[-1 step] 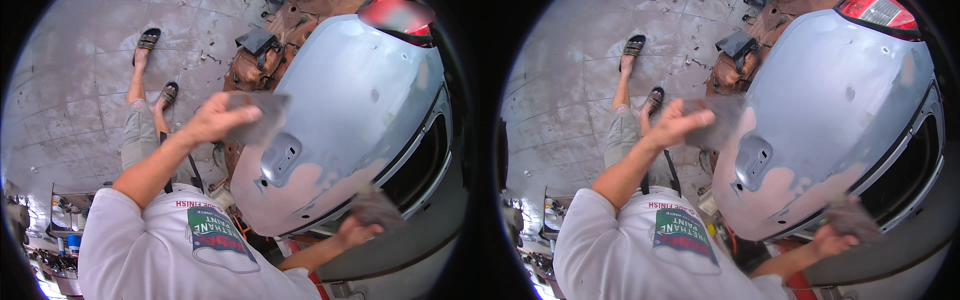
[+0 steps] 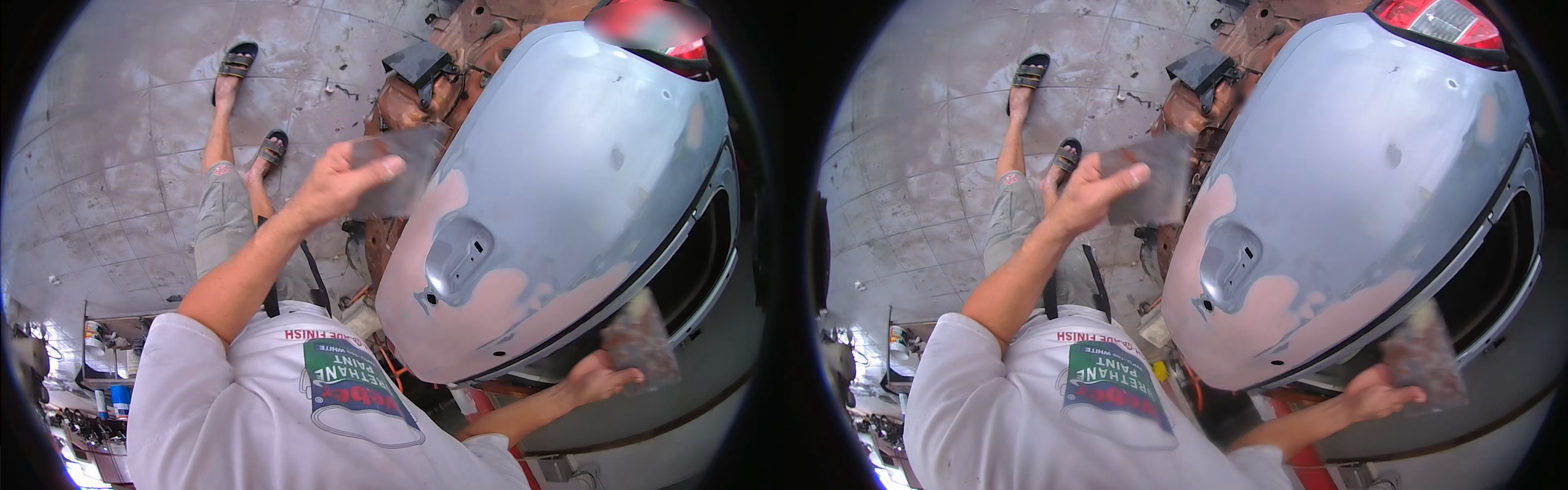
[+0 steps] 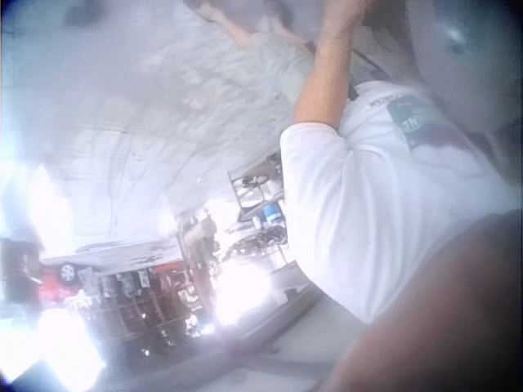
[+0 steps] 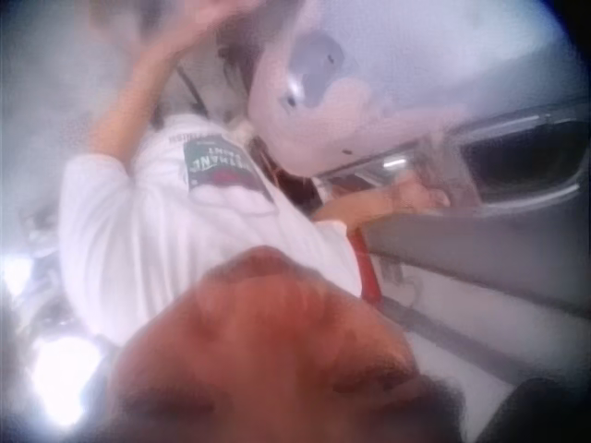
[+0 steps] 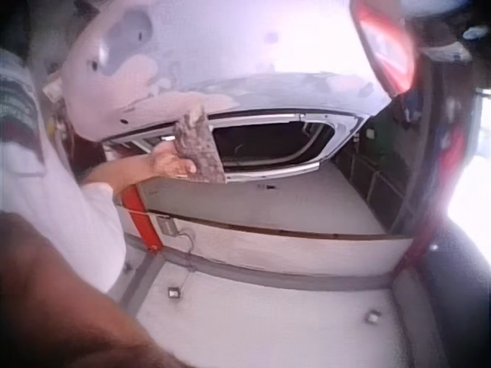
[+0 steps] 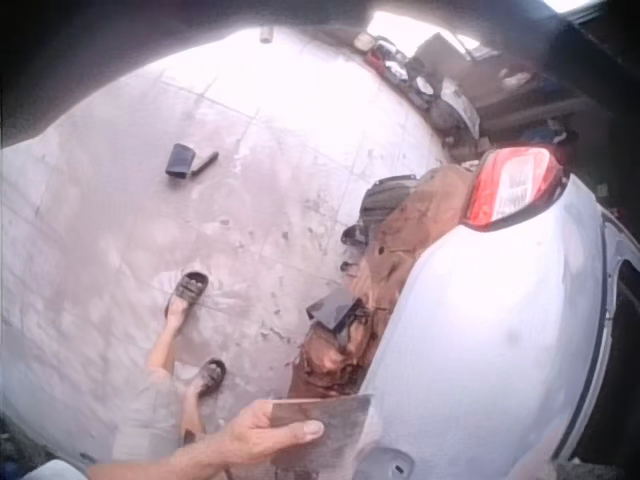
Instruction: The person applies body filler to a car bumper and a car door using a spreader and a putty knife. They spread the filler over the surfaces, scrape excess material, and move between the two parts during the process.
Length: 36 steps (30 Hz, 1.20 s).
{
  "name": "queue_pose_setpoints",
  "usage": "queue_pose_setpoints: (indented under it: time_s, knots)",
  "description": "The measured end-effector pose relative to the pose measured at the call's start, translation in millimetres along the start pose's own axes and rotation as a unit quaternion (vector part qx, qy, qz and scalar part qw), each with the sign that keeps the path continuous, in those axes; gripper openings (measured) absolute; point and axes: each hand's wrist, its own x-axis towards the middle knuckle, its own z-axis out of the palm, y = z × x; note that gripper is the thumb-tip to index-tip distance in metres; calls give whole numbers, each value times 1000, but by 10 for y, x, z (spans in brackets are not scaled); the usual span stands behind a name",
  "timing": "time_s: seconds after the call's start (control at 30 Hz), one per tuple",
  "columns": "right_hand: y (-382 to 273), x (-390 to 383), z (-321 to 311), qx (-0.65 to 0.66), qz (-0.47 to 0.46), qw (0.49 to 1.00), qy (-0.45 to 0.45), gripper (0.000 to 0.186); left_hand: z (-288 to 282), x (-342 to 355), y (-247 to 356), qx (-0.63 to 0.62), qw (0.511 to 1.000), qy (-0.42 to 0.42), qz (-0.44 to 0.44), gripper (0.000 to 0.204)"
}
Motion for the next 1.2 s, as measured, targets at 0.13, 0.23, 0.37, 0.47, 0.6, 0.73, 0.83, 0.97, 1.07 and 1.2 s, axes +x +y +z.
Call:
queue_pose_setpoints:
  time_s: [0.13, 0.23, 0.37, 0.47, 0.6, 0.73, 0.83, 0.97, 1.07, 1.2]
  knots:
    - [392, 584, 291, -268, 3, 941, 207, 95, -274, 173, -390, 195, 975, 103, 22, 38]
    - [711, 600, 319, -406, -54, 903, 128, 86, -127, 402, -637, 389, 893, 50, 221, 44]
    - [586, 773, 468, -248, 212, 927, 185, 74, 186, 558, -808, 424, 865, 91, 251, 51]
    - [723, 1143, -399, -298, 282, 910, 62, 56, 265, 705, -870, 447, 840, 96, 292, 59]
    - [636, 1000, 198, -367, 285, 882, 84, 51, 253, 1162, -692, 457, 810, 115, 350, 55]
    - [741, 1078, 12, -271, 281, 915, 104, 50, 302, 1392, -497, 430, 823, 127, 349, 53]
    - [723, 1011, 49, -273, 264, 917, 119, 48, 302, 1102, -623, 463, 808, 107, 349, 54]
    - [716, 1014, 43, -293, 232, 918, 132, 49, 399, 1274, -332, 468, 808, 97, 344, 58]
    - [762, 1077, 27, -297, 224, 920, 123, 50, 345, 1914, -20, 469, 789, 97, 384, 58]
    - [765, 1027, 42, -257, 248, 925, 128, 51, 338, 1908, -79, 475, 779, 97, 399, 51]
